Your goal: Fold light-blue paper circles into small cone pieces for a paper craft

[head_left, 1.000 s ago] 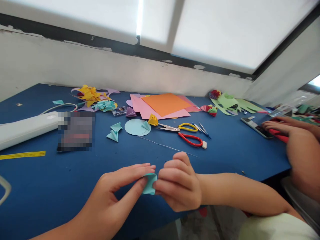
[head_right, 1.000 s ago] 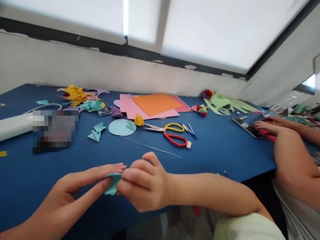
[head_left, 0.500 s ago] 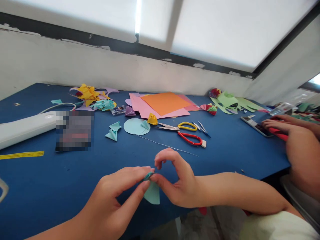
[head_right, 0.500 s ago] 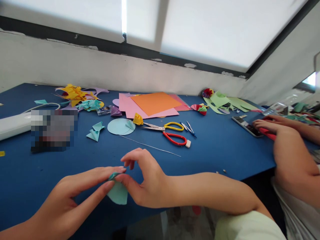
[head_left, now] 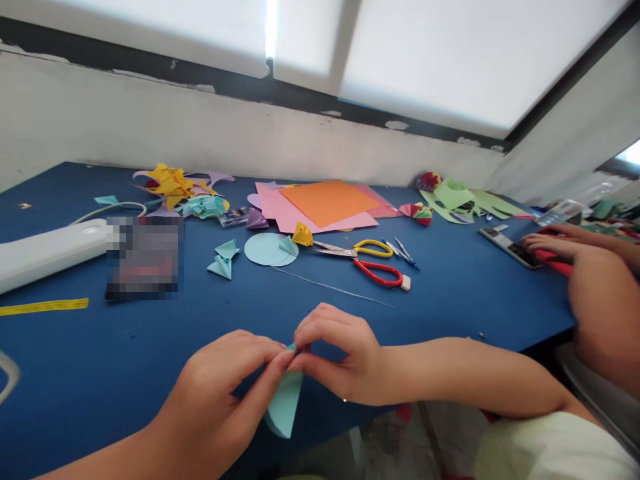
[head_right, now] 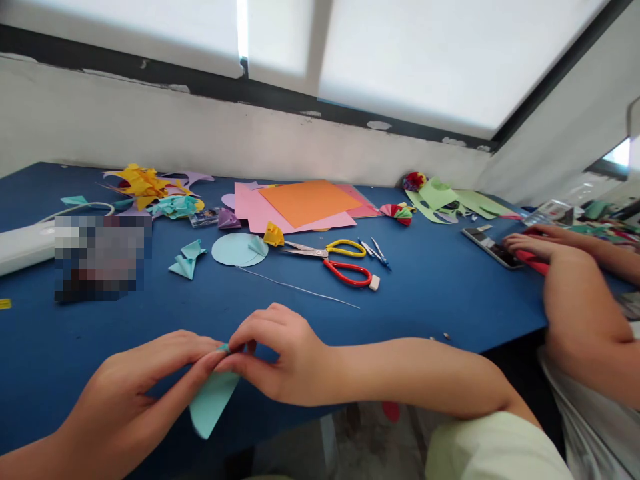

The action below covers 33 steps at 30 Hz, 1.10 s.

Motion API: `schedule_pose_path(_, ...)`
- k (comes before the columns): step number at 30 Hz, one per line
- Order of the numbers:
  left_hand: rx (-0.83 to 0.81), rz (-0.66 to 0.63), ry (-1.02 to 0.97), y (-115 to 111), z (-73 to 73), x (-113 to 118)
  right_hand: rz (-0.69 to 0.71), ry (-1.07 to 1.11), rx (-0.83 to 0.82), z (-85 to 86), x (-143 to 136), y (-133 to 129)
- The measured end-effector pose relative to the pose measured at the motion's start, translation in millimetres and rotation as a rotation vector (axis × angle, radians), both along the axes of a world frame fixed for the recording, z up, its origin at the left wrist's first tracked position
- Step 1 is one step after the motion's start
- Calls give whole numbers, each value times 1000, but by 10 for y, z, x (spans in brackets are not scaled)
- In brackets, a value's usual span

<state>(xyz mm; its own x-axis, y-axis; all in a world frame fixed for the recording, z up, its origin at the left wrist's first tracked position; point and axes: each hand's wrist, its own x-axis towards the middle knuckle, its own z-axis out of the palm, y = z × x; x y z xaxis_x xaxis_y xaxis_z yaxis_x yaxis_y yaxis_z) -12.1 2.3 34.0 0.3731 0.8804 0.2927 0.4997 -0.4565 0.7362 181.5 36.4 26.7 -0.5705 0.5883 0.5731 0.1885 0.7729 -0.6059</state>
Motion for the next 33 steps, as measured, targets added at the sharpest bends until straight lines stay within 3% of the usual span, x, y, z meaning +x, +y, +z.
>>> schedule_pose_path(8,-192,-31,23,14,84,12,-29,46,-121,14,-14,26)
schedule_pose_path(19,-203,-42,127,52,55,25,20,-10,-254,26,-6,41)
schedule_pose_path(21,-284,-30,65,71,80,42,10,17,-257,25,-6,50)
schedule_pose_path(26,-701,-89,-293,153,97,86,-30,92,-362,28,-18,62)
schedule_pose_path(33,-669,-17,-275,161,74,86,-32,145,-559,17,-30,58)
